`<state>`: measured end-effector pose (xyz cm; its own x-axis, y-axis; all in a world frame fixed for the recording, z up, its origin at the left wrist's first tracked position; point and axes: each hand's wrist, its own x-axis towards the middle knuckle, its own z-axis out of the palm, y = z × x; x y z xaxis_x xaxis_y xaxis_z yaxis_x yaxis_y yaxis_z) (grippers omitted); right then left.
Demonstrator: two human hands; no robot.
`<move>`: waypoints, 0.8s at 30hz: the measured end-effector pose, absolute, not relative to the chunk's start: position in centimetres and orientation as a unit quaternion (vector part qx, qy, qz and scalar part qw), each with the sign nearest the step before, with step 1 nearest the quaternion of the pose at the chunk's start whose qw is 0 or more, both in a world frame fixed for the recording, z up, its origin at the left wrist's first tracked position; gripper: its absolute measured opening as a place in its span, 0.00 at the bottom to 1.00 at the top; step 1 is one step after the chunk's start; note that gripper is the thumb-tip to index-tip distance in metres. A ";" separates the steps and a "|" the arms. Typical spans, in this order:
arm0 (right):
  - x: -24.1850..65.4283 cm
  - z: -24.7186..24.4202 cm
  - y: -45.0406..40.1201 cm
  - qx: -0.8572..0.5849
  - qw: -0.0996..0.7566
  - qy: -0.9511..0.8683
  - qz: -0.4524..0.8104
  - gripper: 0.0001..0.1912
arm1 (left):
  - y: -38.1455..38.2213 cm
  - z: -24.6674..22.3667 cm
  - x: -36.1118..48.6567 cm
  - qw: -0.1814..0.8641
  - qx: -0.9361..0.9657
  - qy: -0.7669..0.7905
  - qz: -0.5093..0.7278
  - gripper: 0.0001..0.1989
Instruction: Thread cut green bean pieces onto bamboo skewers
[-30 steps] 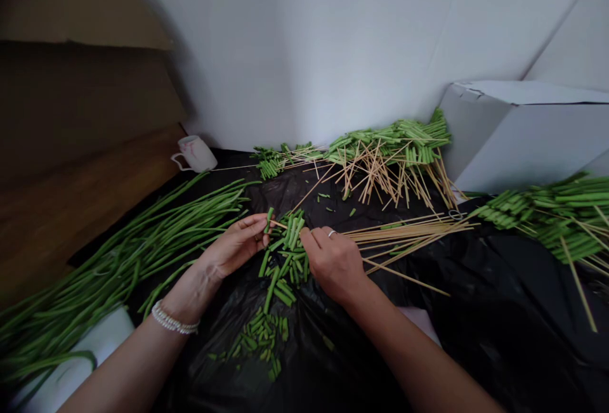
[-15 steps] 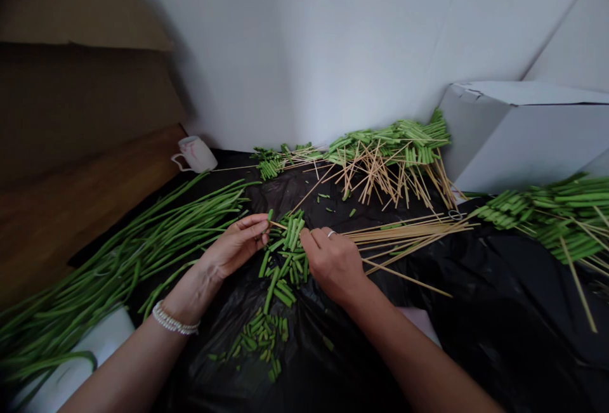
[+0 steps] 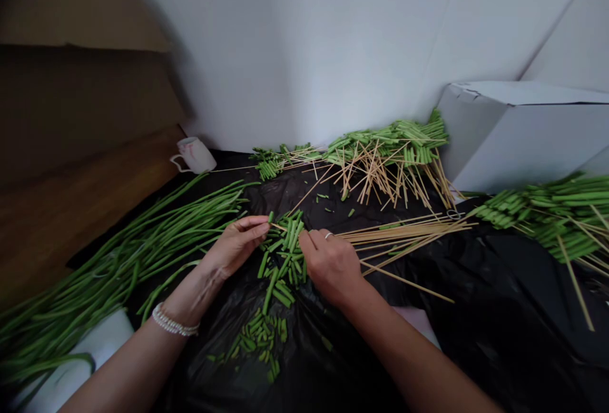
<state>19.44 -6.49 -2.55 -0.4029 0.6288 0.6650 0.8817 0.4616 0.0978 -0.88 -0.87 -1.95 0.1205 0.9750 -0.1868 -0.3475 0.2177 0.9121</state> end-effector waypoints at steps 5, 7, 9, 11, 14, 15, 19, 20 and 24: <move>19.3 -2.8 -6.5 -0.478 0.277 -0.807 -0.210 0.09 | -0.9 -2.4 -0.8 0.594 0.442 0.439 0.510 0.12; 19.3 -2.9 -6.5 -0.485 0.273 -0.807 -0.197 0.09 | -0.9 -2.5 -0.8 0.574 0.465 0.443 0.508 0.12; 19.3 -3.0 -6.5 -0.490 0.274 -0.808 -0.180 0.09 | -0.9 -2.5 -0.9 0.571 0.470 0.441 0.508 0.12; 19.3 -3.1 -6.5 -0.491 0.281 -0.807 -0.172 0.09 | -1.0 -2.3 -0.9 0.585 0.461 0.433 0.507 0.11; 19.4 -3.0 -6.4 -0.485 0.293 -0.805 -0.176 0.10 | -1.0 -1.8 -0.9 0.629 0.423 0.426 0.494 0.11; 19.4 -2.9 -6.4 -0.484 0.297 -0.804 -0.178 0.11 | -1.0 -1.7 -0.9 0.645 0.408 0.425 0.488 0.11; 19.4 -2.8 -6.4 -0.480 0.303 -0.802 -0.187 0.11 | -1.0 -1.3 -1.0 0.682 0.367 0.416 0.477 0.14; 19.4 -2.7 -6.4 -0.479 0.304 -0.802 -0.188 0.11 | -1.0 -1.4 -1.0 0.685 0.363 0.415 0.476 0.14; 19.4 -2.7 -6.5 -0.477 0.304 -0.803 -0.189 0.11 | -0.9 -1.6 -1.1 0.691 0.354 0.421 0.469 0.13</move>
